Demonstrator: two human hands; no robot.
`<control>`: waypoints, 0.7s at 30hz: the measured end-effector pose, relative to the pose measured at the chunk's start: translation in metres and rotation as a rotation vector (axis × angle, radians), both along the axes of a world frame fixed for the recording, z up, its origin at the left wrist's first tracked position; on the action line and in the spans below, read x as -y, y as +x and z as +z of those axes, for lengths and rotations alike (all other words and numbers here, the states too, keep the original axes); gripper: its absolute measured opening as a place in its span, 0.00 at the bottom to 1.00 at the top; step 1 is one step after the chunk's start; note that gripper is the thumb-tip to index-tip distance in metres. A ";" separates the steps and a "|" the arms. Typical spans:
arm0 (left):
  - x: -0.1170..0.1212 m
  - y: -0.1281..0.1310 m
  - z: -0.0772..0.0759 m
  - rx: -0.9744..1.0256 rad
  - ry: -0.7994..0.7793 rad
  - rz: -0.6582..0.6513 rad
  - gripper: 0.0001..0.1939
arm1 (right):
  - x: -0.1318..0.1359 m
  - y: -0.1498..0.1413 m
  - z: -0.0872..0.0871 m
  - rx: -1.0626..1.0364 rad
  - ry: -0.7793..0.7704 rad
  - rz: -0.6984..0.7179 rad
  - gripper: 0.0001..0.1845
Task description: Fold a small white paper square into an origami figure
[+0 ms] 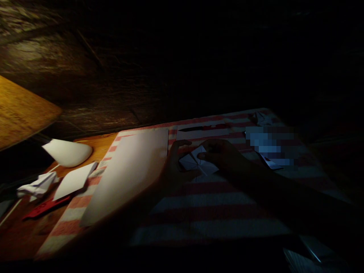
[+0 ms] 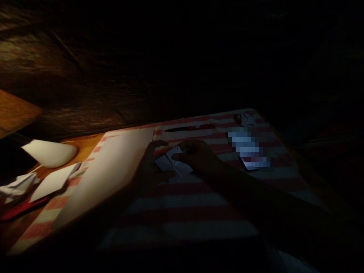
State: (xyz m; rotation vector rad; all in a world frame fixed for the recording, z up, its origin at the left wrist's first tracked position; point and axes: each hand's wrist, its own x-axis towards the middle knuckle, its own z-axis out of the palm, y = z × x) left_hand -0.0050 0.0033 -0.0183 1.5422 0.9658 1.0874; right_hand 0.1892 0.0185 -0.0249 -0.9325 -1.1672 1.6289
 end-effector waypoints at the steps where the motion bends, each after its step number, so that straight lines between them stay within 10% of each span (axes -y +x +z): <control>1: -0.001 0.000 -0.001 0.043 -0.055 -0.016 0.39 | 0.000 0.000 0.000 -0.010 0.007 -0.021 0.18; 10: -0.004 0.002 -0.002 0.098 -0.387 -0.129 0.27 | 0.001 0.000 0.011 -0.111 0.003 -0.163 0.23; 21: -0.004 0.003 0.001 0.057 -0.389 -0.125 0.23 | 0.002 0.004 0.012 -0.104 -0.088 -0.152 0.24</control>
